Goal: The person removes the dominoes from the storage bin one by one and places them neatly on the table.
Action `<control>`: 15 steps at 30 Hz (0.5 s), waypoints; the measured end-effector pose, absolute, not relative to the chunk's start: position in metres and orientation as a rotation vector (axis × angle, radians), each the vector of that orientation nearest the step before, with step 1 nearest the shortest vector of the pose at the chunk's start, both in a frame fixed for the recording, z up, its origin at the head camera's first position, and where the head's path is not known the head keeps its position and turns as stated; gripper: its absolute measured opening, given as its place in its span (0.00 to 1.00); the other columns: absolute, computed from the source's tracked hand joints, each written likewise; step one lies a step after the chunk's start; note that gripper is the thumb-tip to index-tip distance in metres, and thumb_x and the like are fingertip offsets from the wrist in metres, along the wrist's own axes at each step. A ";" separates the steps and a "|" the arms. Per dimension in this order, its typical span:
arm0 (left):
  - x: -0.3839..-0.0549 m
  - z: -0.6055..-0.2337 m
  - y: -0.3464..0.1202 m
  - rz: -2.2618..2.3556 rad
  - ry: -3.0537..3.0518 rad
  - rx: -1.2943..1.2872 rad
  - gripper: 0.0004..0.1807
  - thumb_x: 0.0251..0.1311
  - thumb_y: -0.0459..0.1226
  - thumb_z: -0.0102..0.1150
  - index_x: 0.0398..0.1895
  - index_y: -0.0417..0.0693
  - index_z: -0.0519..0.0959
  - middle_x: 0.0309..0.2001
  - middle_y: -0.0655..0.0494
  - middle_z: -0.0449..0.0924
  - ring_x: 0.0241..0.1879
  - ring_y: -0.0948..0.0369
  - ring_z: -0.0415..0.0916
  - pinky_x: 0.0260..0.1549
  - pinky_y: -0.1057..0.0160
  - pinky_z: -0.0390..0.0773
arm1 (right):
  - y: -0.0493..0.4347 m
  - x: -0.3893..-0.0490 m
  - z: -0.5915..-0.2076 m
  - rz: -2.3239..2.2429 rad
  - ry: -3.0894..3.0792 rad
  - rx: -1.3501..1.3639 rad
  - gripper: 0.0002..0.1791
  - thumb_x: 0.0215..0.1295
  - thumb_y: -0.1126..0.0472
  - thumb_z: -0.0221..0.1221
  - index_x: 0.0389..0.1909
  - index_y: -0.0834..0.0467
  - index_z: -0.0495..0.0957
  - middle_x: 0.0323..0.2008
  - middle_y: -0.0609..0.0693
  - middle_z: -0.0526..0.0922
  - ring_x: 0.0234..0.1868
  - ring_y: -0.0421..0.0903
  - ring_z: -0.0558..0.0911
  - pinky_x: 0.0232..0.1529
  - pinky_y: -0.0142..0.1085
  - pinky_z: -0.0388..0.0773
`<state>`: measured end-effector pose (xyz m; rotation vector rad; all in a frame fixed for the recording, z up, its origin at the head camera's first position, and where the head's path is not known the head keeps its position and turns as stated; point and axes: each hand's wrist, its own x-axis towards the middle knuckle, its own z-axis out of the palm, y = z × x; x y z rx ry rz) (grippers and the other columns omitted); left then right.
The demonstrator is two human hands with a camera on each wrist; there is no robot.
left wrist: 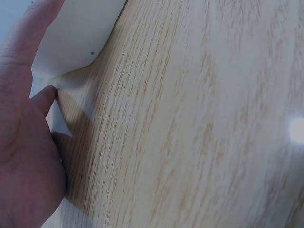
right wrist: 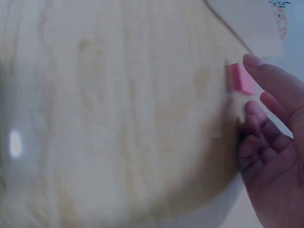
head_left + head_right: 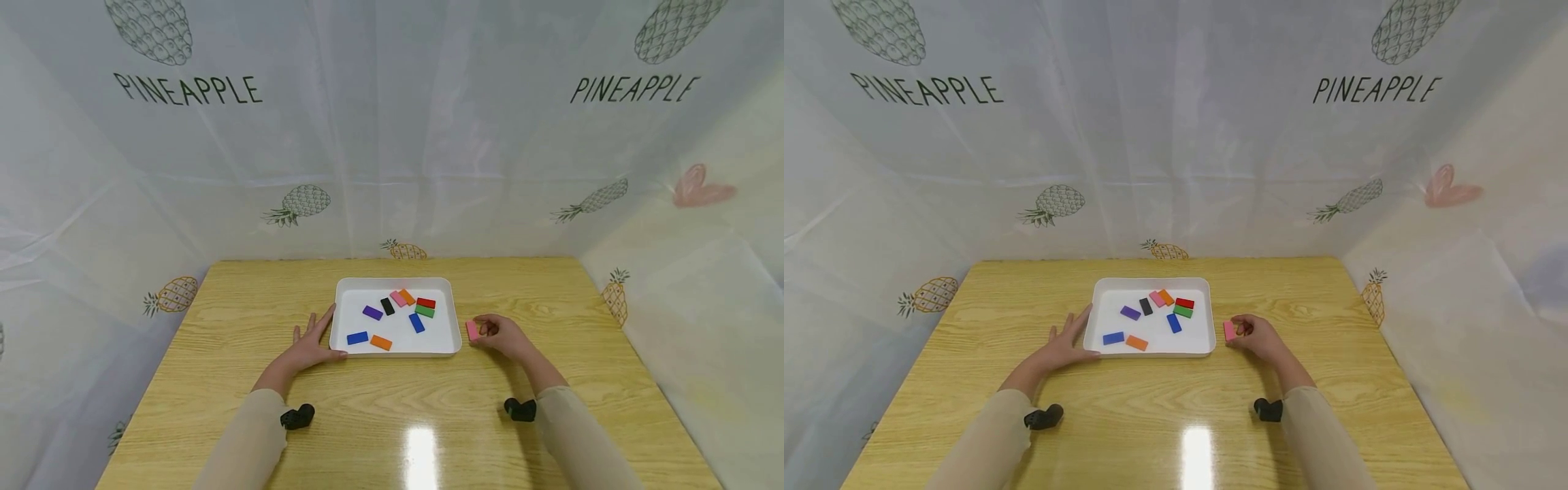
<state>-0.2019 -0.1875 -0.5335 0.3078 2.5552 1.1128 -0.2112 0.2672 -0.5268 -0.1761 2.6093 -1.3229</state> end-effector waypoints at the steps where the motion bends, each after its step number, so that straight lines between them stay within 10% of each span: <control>1: -0.202 -0.534 -0.188 1.108 2.554 0.307 0.64 0.48 0.55 0.73 0.79 0.63 0.36 0.77 0.45 0.38 0.74 0.43 0.21 0.62 0.37 0.17 | 0.267 -0.211 -0.524 -1.311 2.614 -0.185 0.31 0.56 0.62 0.71 0.59 0.69 0.73 0.36 0.55 0.77 0.35 0.48 0.72 0.36 0.38 0.72; 15: -0.204 -0.535 -0.189 1.097 2.551 0.299 0.65 0.47 0.57 0.73 0.79 0.64 0.35 0.77 0.44 0.37 0.74 0.43 0.20 0.62 0.37 0.17 | 0.230 -0.228 -0.479 -1.296 2.632 -0.329 0.29 0.57 0.64 0.69 0.60 0.66 0.74 0.41 0.55 0.80 0.41 0.51 0.77 0.41 0.41 0.76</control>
